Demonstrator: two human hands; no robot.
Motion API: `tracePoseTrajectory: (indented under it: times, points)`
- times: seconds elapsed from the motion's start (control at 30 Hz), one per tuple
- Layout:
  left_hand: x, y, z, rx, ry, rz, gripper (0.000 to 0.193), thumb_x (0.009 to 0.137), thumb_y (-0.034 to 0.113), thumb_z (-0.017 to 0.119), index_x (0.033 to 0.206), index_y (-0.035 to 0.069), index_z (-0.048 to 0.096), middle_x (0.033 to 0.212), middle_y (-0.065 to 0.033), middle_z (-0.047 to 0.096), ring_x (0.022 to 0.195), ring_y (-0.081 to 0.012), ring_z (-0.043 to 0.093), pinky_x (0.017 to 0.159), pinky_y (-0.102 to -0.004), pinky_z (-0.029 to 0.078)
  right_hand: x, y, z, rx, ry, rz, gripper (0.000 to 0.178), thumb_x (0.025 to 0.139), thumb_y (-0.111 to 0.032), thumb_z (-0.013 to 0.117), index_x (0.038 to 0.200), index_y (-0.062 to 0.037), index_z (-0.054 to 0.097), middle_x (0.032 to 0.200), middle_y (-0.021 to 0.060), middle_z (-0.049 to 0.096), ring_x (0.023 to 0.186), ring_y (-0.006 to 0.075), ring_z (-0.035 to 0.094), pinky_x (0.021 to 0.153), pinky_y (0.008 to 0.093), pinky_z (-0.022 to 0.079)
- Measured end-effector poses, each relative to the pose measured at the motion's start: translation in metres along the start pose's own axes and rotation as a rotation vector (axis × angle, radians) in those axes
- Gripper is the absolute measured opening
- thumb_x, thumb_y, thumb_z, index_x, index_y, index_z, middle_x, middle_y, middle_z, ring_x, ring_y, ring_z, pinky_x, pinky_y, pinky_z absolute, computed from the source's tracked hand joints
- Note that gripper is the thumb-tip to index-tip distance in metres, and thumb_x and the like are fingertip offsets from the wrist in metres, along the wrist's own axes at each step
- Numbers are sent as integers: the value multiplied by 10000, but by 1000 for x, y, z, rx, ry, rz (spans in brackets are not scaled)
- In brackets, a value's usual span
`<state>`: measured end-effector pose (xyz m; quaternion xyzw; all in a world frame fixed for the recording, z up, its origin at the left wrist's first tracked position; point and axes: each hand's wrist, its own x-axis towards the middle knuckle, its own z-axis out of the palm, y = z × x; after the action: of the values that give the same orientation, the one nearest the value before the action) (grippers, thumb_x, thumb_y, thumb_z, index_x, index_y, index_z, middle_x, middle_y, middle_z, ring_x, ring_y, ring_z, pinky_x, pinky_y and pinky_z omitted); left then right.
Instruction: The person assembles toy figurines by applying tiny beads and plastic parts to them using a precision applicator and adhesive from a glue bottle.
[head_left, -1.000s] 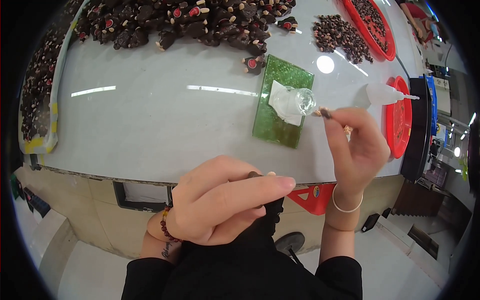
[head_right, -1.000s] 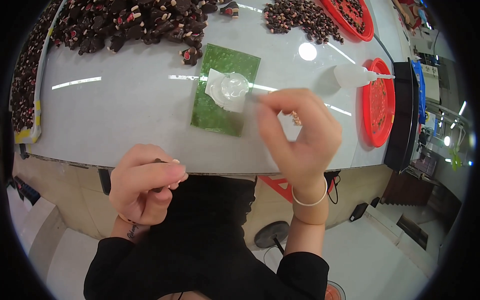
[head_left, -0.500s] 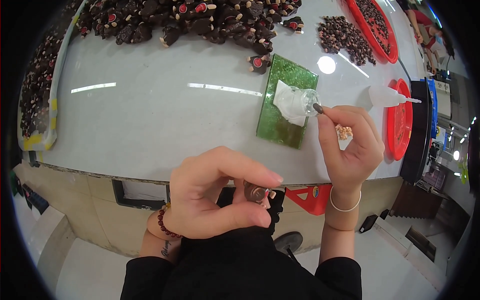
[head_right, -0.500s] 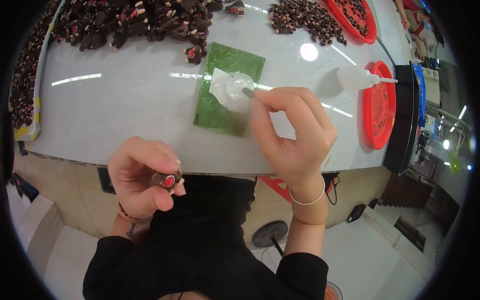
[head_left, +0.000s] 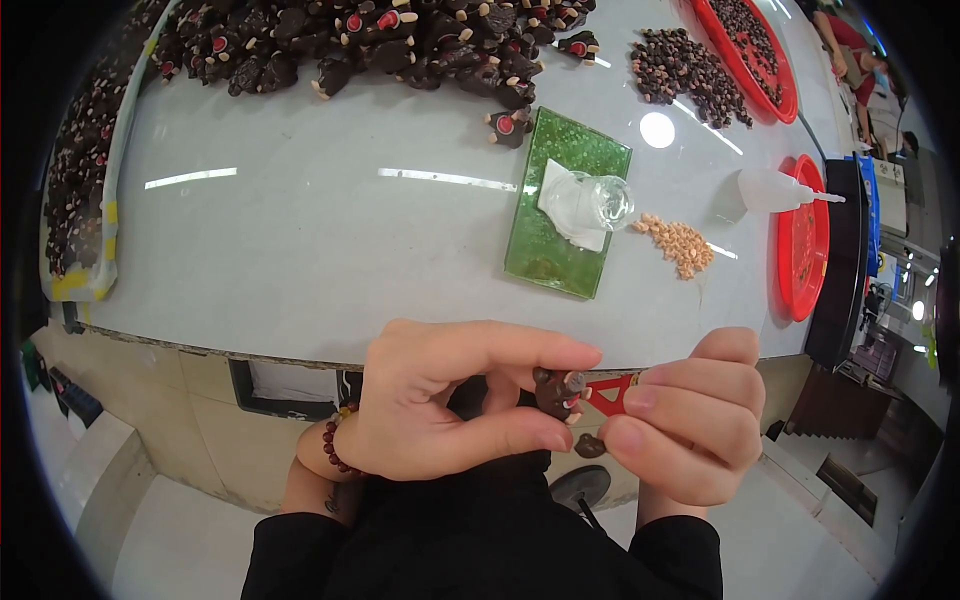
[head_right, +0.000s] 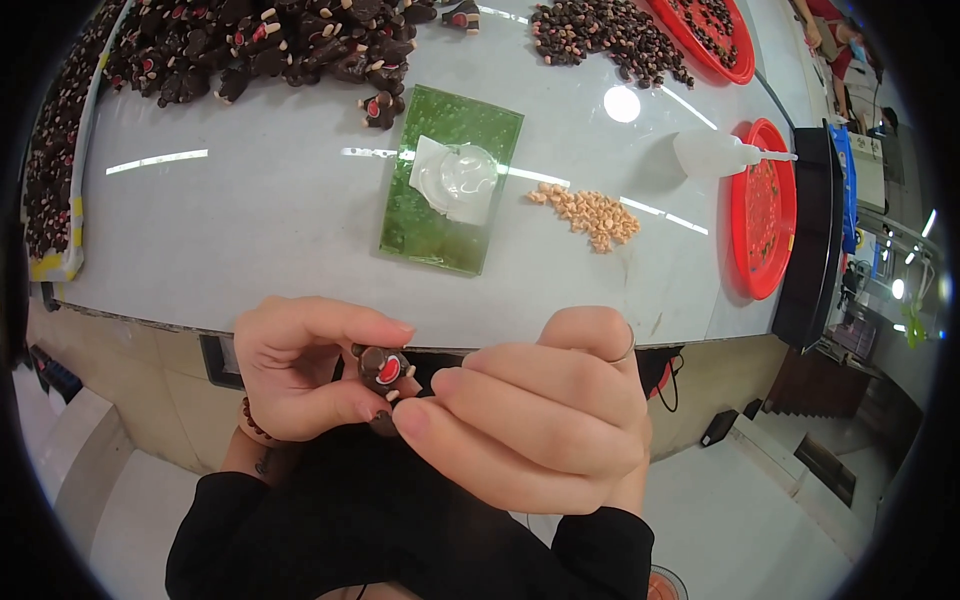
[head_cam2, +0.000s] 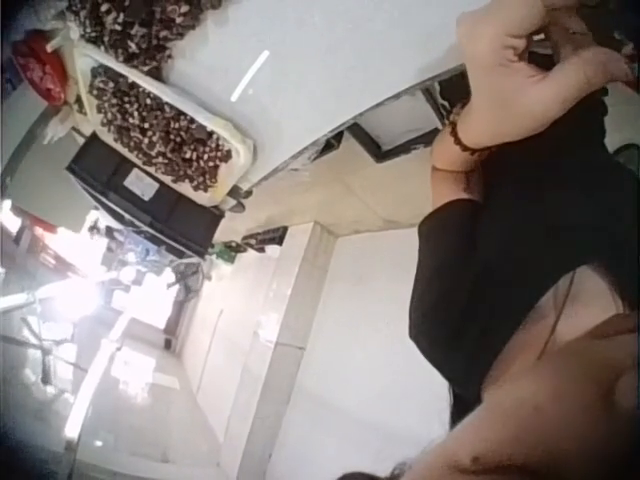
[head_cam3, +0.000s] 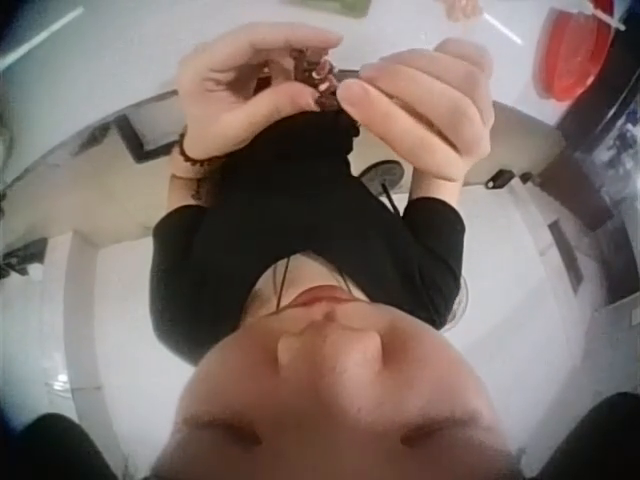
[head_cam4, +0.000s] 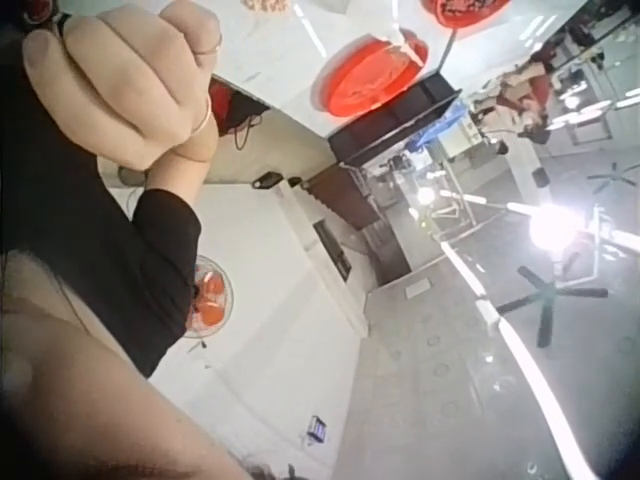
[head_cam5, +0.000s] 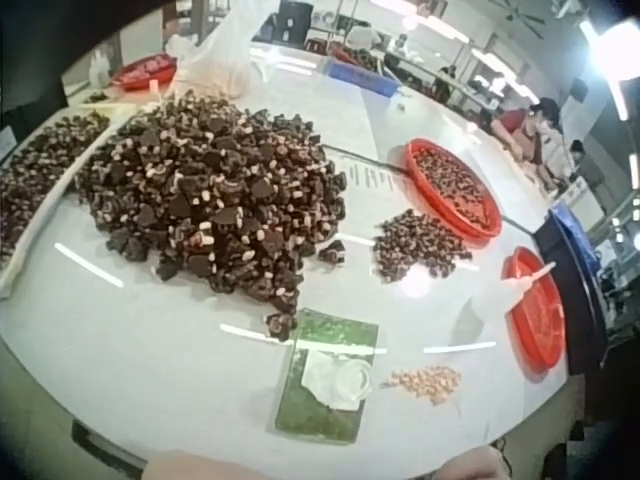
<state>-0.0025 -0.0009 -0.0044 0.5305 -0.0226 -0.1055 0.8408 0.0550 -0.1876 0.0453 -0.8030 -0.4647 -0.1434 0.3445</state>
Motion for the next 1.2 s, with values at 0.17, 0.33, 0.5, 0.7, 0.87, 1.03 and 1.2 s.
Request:
tracePoseTrajectory:
  times: [0.17,0.33,0.5,0.7,0.87,1.03,1.2]
  points:
    - [1,0,2,54,-67,62,393,733,16,768,1066,-108,600,806,-125,669,669,-113,645,522,-183,470,-4,1,-1,-65,-32,-34,304,615,-59,775,887,-159,687,887,-51,585,749,92,561,568,248,354]
    - [4,-2,5,127,-39,117,345,735,39,773,1032,-70,635,810,-112,673,620,-96,617,499,-179,447,-7,0,-3,-126,-52,-16,291,609,-31,750,873,-139,696,884,-41,589,755,98,567,583,245,371]
    - [6,-3,9,328,21,253,271,733,82,775,962,-24,676,788,-102,671,587,-106,596,502,-207,441,-8,-3,-2,-165,-50,-66,298,607,-11,730,888,-107,694,863,-22,594,749,105,568,580,248,380]
    - [7,-6,12,388,57,373,228,734,99,749,924,-9,687,742,-100,658,578,-138,586,504,-220,443,-10,-4,-2,-125,-33,-57,294,611,3,730,885,-93,689,849,-9,589,731,113,563,572,252,390]
    - [6,-6,10,366,43,355,203,741,83,742,915,-8,690,753,-104,666,592,-146,599,513,-221,455,-8,-5,1,-104,-34,-41,290,613,7,737,880,-90,684,845,-6,586,723,116,557,561,254,391]
    - [8,-5,6,351,12,336,223,731,98,762,916,-3,688,753,-102,674,593,-148,613,522,-228,468,-7,-6,3,-89,-8,-17,295,613,-8,739,885,-105,681,852,-9,594,723,123,563,562,262,391]
    - [-1,15,-23,548,152,395,186,749,149,759,840,11,675,695,-76,657,581,-151,596,518,-233,448,-10,-4,-7,-73,-31,82,223,651,-38,736,830,-138,648,830,-18,610,683,146,574,564,293,391]
